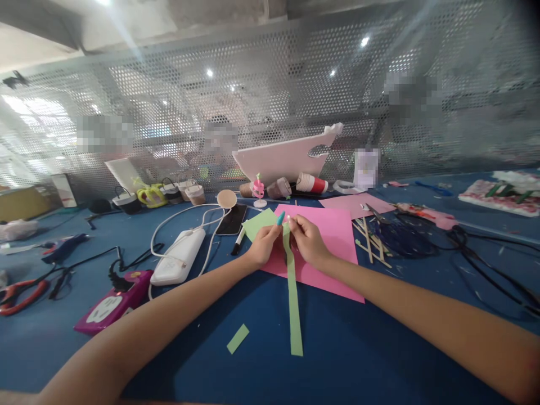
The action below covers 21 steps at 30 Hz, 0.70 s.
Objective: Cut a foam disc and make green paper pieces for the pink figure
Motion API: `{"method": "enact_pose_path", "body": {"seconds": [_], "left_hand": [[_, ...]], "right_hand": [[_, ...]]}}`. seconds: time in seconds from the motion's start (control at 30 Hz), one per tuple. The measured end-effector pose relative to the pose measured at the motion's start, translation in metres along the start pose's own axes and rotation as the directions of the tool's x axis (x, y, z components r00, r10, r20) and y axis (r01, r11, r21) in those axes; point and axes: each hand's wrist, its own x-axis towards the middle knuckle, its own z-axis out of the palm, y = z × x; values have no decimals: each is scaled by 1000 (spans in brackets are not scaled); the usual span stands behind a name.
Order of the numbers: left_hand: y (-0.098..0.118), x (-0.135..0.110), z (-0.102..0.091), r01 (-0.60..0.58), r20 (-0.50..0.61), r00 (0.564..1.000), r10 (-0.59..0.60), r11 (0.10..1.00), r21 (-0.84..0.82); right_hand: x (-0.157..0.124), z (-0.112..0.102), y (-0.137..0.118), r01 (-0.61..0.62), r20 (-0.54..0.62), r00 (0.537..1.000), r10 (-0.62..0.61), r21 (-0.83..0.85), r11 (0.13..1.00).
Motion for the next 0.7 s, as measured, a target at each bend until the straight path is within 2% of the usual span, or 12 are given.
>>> {"method": "enact_pose_path", "body": {"seconds": [0.37,0.57,0.7], "left_hand": [[5,-2,-1,-102,10,995,103,967,233],[4,-2,-2,-124,33,992,119,967,221],[6,-3,-2,-104,60,994,95,979,175]], "right_hand": [[0,0,0,-4,4,1000,3,41,999],[0,2,-4,-105,50,994,98,179,978],[0,2,-2,-71,46,997,65,161,984]]}}
